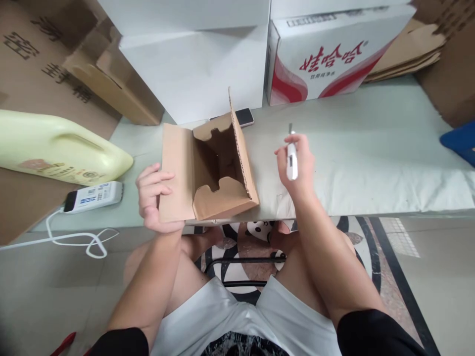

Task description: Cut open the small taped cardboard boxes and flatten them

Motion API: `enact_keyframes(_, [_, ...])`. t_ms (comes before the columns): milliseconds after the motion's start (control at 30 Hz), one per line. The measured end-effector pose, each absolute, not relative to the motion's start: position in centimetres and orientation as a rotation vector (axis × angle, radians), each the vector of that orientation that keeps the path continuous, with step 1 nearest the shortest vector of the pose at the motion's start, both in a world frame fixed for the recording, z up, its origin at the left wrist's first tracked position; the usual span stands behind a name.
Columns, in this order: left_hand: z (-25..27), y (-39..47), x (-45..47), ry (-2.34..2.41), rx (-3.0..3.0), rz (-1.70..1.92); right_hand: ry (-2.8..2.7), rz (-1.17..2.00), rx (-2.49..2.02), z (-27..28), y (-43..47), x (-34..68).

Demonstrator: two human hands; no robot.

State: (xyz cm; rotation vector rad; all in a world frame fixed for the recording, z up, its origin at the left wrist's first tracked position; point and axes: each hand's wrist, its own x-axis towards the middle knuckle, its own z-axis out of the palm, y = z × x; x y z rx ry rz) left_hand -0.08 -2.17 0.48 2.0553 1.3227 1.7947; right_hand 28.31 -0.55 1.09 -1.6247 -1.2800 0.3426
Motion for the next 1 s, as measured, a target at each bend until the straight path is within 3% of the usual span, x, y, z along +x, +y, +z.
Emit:
enact_keyframes(67, [0.8, -2.1, 0.1, 1.148, 2.001, 2.067, -1.518, 0.492, -1.900, 0.8, -0.5, 28.4])
enact_keyframes(167, [1.2, -2.0, 0.2, 1.136, 2.047, 2.136, -1.770, 0.647, -2.154, 0.5, -0.3, 27.9])
enact_keyframes(333, [2.1, -2.0, 0.7, 1.124, 2.153, 2.263, -1.877, 0.632, -2.166, 0.2, -0.2, 27.2])
enact_keyframes(433, [3.0, -2.4, 0.4, 1.080, 2.267, 2.266, -1.699, 0.515, -1.995, 0.5, -0.4, 27.1])
enact_keyframes(567, [4.4, -3.7, -1.1, 1.174, 2.456, 2.112, -1.446, 0.258, -1.396, 2.8, -2.4, 25.7])
enact_keyframes(733, [5.9, -4.9, -1.2, 1.219, 2.612, 2.022, -1.852, 0.125, -0.621, 6.5, -6.5, 21.8])
enact_keyframes(833, [6.1, -5.5, 0.4, 1.087, 2.703, 1.834, -2.040, 0.131, -0.628, 7.0, -7.4, 20.2])
enact_keyframes(1000, [5.1, -6.7, 3.4, 1.007, 2.794, 1.550, -2.057, 0.044, -1.044, 6.0, -7.2, 20.1])
